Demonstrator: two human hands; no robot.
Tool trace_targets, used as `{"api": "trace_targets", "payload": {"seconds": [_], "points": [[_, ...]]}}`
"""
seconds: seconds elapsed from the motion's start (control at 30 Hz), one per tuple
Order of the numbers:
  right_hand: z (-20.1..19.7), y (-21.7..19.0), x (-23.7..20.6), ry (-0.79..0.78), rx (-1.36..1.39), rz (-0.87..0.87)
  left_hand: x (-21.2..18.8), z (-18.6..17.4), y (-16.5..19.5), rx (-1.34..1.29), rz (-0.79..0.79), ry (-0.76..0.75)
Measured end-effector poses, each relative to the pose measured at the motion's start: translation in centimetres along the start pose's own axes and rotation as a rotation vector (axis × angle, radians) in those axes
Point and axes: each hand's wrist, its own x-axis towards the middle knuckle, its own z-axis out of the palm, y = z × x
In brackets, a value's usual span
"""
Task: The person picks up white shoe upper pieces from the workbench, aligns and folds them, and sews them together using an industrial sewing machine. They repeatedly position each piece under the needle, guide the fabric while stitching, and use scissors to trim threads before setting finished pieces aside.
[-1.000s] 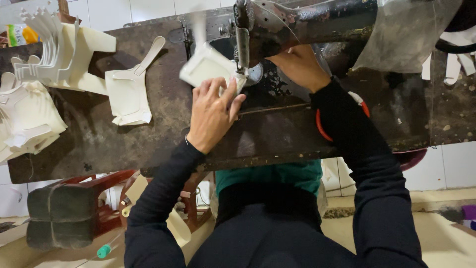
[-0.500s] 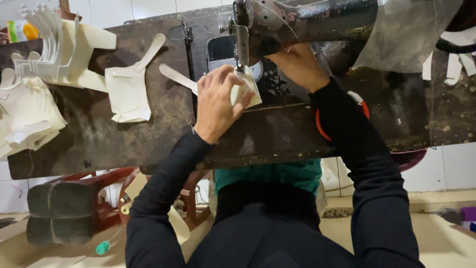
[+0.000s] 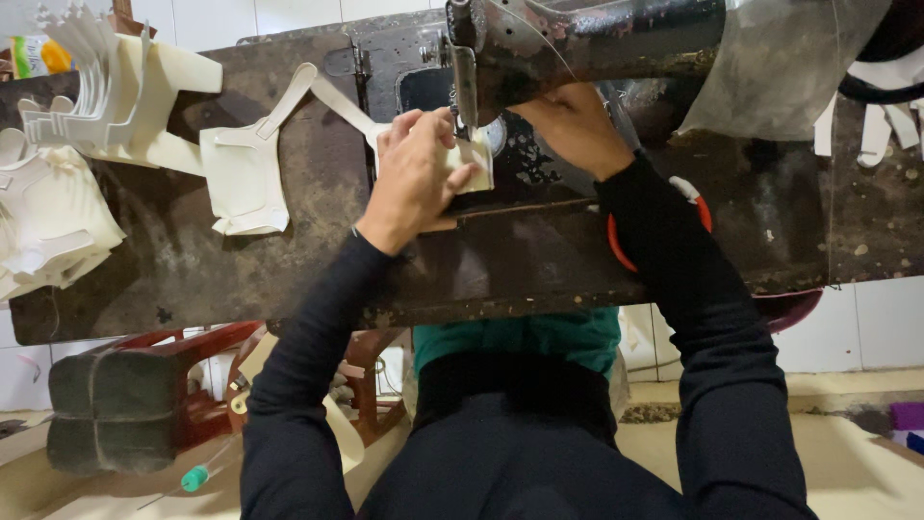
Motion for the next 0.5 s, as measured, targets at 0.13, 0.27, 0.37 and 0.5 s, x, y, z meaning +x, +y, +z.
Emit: {"api": "trace_targets", "payload": {"seconds": [0.13, 0.27, 0.37, 0.5], "points": [[-0.3, -3.1, -1.4, -0.061, 0.118, -0.349, 1.1, -1.2, -1.9, -0.101, 0.083, -0.075], [-1.9, -6.9, -6.5, 0.027, -0.181, -0.489, 1.2, -1.6, -2.2, -0.137, 0.089, -0.134], [-4.5, -8.2, -11.3, 0.206, -0.322, -0.535, 1.1, -1.6, -2.3, -0.134, 0.085, -0.127], [-10.6, -6.3, -14.1, 0.729, -0.571, -0.706, 0.7, -1.2, -2.5, -0.099, 0.102, -0.108]]}}
